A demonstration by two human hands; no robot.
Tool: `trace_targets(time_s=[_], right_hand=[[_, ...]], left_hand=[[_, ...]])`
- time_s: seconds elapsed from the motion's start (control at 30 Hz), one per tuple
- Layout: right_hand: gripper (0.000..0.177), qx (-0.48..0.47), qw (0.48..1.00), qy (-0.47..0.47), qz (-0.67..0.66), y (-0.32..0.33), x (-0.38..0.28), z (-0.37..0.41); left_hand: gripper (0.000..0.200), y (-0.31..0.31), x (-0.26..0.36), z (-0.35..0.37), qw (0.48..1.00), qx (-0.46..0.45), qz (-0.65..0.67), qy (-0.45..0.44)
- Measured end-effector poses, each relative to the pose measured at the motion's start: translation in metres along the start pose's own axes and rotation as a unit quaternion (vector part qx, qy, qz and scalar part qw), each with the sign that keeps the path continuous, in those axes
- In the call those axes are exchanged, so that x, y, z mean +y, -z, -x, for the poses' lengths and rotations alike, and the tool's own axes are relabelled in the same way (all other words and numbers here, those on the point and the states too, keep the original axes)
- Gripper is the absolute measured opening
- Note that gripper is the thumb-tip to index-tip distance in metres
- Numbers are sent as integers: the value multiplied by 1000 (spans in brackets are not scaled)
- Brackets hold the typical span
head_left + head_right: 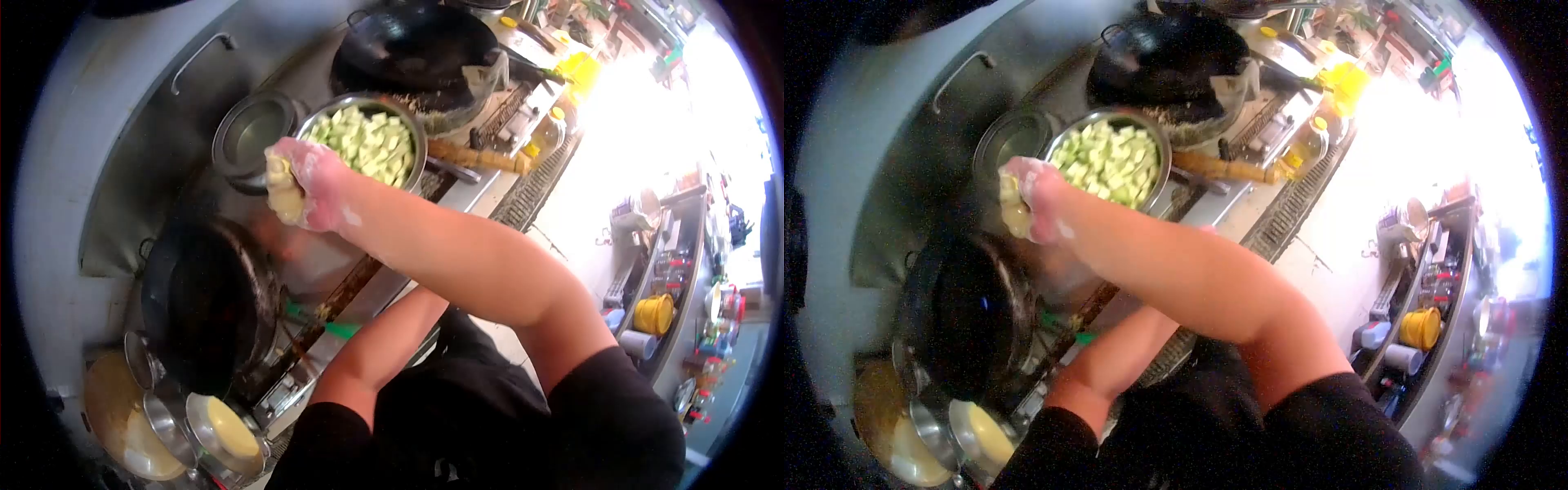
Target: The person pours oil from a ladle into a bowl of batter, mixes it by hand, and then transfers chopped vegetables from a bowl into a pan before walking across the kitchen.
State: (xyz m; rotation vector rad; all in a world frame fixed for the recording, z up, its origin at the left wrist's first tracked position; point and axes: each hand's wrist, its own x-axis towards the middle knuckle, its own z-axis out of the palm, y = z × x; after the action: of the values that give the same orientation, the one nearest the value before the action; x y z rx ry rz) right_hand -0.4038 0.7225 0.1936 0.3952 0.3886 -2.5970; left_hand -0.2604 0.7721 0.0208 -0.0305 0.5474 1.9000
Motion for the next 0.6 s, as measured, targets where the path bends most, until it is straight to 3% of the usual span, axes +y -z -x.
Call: trace_targets(time_s=[0.03,0.07,0.1,0.13,0.17,0.23,0.3,0.37,0.53,0.57,0.6], right_hand=[[26,-5,1000,-17,-18,15,-21,-1],[25,-11,999,-35,-35,25,-40,-1],[25,-15,999,-39,-34,26,-57,6],[24,72,996,-2,-45,23,-69,16],[23,158,985,32,-55,25,-80,24],[23,130,990,3,-53,53,-102,28],[23,104,993,-25,-46,69,-121,35],[23,99,994,-31,14,76,-133,41],[23,125,989,-69,40,81,-147,26],[22,115,990,-74,15,83,-146,22],[21,107,991,-77,-11,86,-145,19]], left_hand=[[37,0,1,-42,1000,1,1,-5],[44,11,-4,-87,894,265,-356,-60],[51,25,-2,-127,600,475,-637,-99],[51,33,7,-156,598,480,-634,-99],[48,40,18,-182,622,541,-561,-70],[46,68,29,-214,636,602,-480,-43],[31,98,33,-230,664,543,-515,-2],[21,68,41,-222,661,559,-499,-38],[13,52,42,-228,833,457,-311,22],[13,40,41,-231,831,461,-310,19],[11,24,38,-236,867,451,-213,-13]])
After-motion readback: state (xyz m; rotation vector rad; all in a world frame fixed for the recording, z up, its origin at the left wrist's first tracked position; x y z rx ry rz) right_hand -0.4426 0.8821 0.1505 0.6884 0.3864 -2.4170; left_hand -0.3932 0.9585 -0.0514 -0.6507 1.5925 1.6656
